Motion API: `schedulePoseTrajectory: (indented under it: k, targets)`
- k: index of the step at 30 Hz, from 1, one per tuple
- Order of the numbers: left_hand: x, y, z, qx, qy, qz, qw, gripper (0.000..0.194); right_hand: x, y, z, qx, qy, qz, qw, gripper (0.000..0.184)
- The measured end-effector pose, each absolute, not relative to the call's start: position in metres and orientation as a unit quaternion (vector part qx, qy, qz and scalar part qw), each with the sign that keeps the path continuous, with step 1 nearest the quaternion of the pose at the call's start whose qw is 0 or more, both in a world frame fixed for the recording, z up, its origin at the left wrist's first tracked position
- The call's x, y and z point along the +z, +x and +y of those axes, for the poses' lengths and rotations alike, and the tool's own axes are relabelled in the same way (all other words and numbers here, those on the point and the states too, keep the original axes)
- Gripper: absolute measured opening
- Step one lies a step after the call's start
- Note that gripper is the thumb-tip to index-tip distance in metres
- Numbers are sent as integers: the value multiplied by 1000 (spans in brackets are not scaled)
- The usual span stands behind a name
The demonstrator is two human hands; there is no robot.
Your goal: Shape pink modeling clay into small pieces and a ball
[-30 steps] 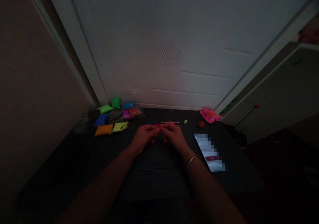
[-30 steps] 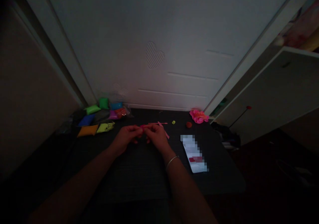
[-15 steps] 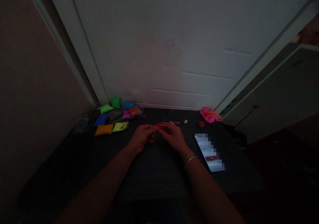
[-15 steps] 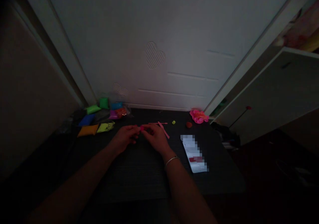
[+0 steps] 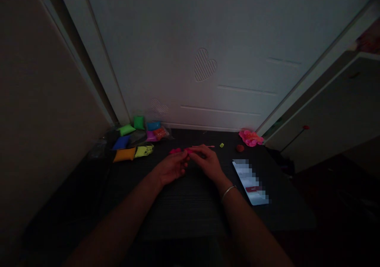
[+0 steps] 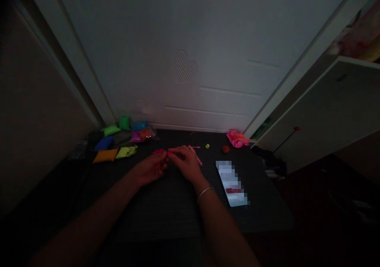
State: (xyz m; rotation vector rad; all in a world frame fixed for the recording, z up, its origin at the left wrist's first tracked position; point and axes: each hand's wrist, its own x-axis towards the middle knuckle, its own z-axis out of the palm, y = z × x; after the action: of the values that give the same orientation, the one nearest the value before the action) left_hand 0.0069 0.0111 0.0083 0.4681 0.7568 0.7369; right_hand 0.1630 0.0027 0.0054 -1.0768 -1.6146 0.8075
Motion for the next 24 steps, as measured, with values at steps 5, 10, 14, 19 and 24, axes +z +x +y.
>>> schedulePoseTrajectory:
  k: [5,10,14,19,24]
  targets:
    - [7,9,10,349,209,355,842,12,7,162,1,324,-442,-677,491,20]
    - [9,10,10,356,195,351,844,13,9,162,-1,265,-445,-700,492,26]
    - [9,11,9,356,189,348,846,14,10,162,-3,216,-433,-724,491,16]
    - [9,12,8,360,196,352,842,11,10,162,-4,189,-429,-740,482,9]
    - [9,13,7,366,193,357,838,8,11,162,-4,184,-429,-745,477,8]
